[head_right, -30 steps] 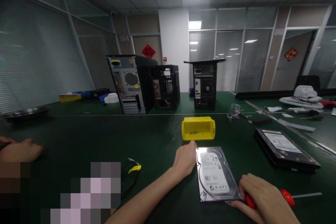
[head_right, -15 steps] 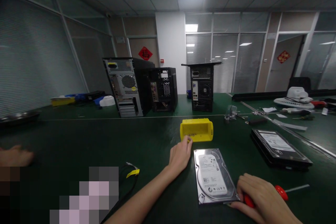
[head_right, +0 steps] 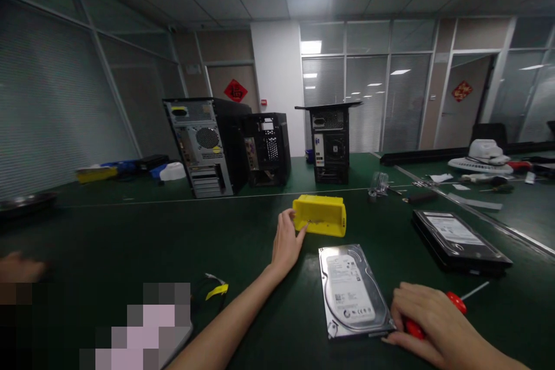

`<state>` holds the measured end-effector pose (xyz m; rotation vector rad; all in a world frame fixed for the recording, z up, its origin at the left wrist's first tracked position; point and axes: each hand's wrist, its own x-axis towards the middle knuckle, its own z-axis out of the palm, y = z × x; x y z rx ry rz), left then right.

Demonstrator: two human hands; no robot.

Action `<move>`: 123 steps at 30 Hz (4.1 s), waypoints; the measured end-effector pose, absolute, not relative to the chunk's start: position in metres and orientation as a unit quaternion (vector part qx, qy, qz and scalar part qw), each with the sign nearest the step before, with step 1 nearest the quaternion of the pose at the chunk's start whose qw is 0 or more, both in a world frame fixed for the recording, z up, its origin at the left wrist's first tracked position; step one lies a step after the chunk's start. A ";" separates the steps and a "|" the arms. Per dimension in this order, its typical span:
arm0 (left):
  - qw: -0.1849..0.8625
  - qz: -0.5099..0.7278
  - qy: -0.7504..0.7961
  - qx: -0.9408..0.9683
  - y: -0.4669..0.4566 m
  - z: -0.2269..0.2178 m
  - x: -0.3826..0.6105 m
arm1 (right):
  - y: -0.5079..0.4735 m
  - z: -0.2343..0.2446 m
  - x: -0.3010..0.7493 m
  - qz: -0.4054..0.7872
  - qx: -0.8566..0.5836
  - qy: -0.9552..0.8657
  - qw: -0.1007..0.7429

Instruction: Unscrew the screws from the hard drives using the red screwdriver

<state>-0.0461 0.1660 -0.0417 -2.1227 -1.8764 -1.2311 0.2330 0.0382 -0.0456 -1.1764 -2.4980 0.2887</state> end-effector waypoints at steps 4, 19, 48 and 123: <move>0.029 -0.433 -0.622 -0.651 0.186 -0.044 -0.054 | 0.037 -0.039 0.230 0.113 -0.420 -0.884 0.174; -0.019 -0.389 -0.604 -0.696 0.180 -0.049 -0.060 | 0.048 -0.055 0.230 0.076 -0.399 -0.881 0.242; -0.010 -0.357 -0.634 -0.686 0.172 -0.047 -0.053 | 0.206 -0.036 0.120 0.006 -0.573 -0.812 0.109; 0.172 -0.333 -0.502 -0.779 0.153 -0.029 -0.040 | 0.194 -0.041 0.134 0.488 -0.365 -0.748 0.264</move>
